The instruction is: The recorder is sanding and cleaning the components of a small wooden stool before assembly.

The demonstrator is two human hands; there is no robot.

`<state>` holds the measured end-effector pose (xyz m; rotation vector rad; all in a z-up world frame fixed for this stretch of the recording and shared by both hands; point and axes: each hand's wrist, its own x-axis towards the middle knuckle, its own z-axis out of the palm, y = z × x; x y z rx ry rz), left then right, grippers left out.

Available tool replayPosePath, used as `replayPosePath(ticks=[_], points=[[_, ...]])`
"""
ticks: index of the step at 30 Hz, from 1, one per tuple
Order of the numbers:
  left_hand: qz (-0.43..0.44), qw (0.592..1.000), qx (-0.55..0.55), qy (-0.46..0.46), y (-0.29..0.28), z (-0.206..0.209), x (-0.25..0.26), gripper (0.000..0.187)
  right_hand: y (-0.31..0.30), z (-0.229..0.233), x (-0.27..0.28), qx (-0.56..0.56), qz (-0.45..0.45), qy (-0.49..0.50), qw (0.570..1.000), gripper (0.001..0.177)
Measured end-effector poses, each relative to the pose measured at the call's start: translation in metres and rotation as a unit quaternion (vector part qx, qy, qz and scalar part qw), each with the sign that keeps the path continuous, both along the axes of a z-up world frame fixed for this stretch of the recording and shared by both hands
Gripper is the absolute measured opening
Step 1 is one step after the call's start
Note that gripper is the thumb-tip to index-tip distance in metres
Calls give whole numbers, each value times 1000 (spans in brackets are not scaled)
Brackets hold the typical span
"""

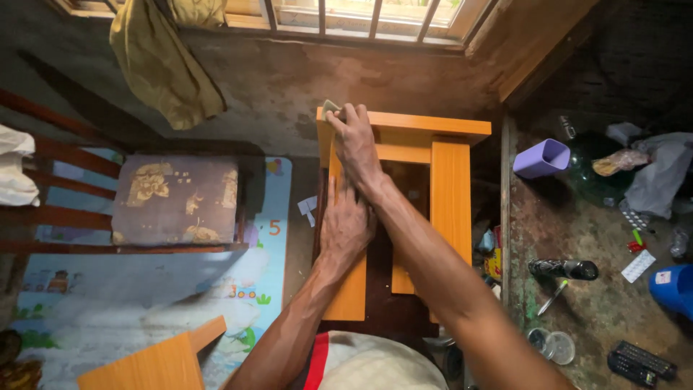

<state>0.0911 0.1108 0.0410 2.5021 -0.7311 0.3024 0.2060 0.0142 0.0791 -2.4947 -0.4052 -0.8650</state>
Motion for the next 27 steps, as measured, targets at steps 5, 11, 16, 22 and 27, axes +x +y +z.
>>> replayPosePath(ticks=[5,11,16,22,27], points=[[15,998,62,-18,-1,30,-4,71,-34,14,-9,-76,64,9,995,43],[13,999,36,-39,-1,29,-6,75,-126,-8,-41,-16,-58,-30,998,39],[11,998,45,-33,-1,28,-6,74,-209,-30,-76,7,-199,-7,980,33],[19,996,62,-60,-5,9,-4,69,-197,-31,-62,4,-231,-27,973,18],[16,998,46,-47,-2,28,-9,70,-107,-6,-36,7,-131,-39,991,22]])
